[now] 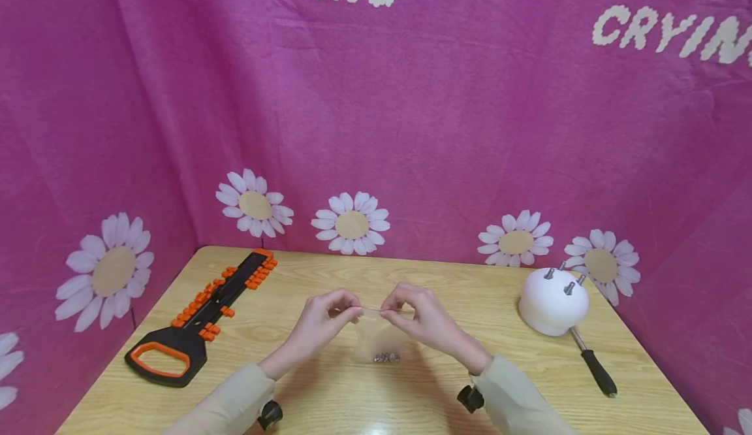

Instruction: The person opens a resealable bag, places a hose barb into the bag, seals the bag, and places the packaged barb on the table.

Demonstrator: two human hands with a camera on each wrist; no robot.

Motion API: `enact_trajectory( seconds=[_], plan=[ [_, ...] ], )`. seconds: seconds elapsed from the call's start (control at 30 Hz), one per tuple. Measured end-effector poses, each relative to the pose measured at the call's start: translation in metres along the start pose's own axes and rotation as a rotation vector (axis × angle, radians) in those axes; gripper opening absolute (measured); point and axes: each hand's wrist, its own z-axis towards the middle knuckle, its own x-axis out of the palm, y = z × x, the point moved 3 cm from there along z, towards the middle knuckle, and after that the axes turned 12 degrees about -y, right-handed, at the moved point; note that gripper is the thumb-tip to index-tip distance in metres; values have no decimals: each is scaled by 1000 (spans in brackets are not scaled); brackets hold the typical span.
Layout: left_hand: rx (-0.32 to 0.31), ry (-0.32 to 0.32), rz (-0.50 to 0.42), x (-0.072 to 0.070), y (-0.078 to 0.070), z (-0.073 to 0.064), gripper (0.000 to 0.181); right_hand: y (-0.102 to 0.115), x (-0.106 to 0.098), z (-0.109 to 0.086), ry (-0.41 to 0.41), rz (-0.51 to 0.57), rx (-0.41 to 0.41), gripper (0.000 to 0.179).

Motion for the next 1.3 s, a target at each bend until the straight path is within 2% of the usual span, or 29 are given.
enact_trajectory(
  seconds=[0.27, 0.47, 0.6, 0.73, 0.9, 1.03, 1.3],
  plan=[
    [-7, 3, -10, 2, -1, -1, 7, -3, -8, -3, -1, 11, 70, 10],
    [-56, 0, -6, 0, 2, -1, 8, -9, -14, -6, 0, 12, 39, 4],
    [-88, -13, -5, -2, 4, 0, 7, -9, -18, -8, 6, 6, 22, 8],
    [-92, -4, -15, -2, 5, 0, 9, -12, -21, -9, -18, -24, 65, 5],
    [-103, -8, -4, -3, 5, 0, 8, -16, -23, -11, -55, -68, 92, 13],
    [-111, -7, 0, -3, 6, -1, 8, -19, -25, -12, -74, -75, 75, 14],
    [-136, -11, -19, -5, 6, 0, 9, -20, -29, -14, -76, -68, 26, 2]
  ],
)
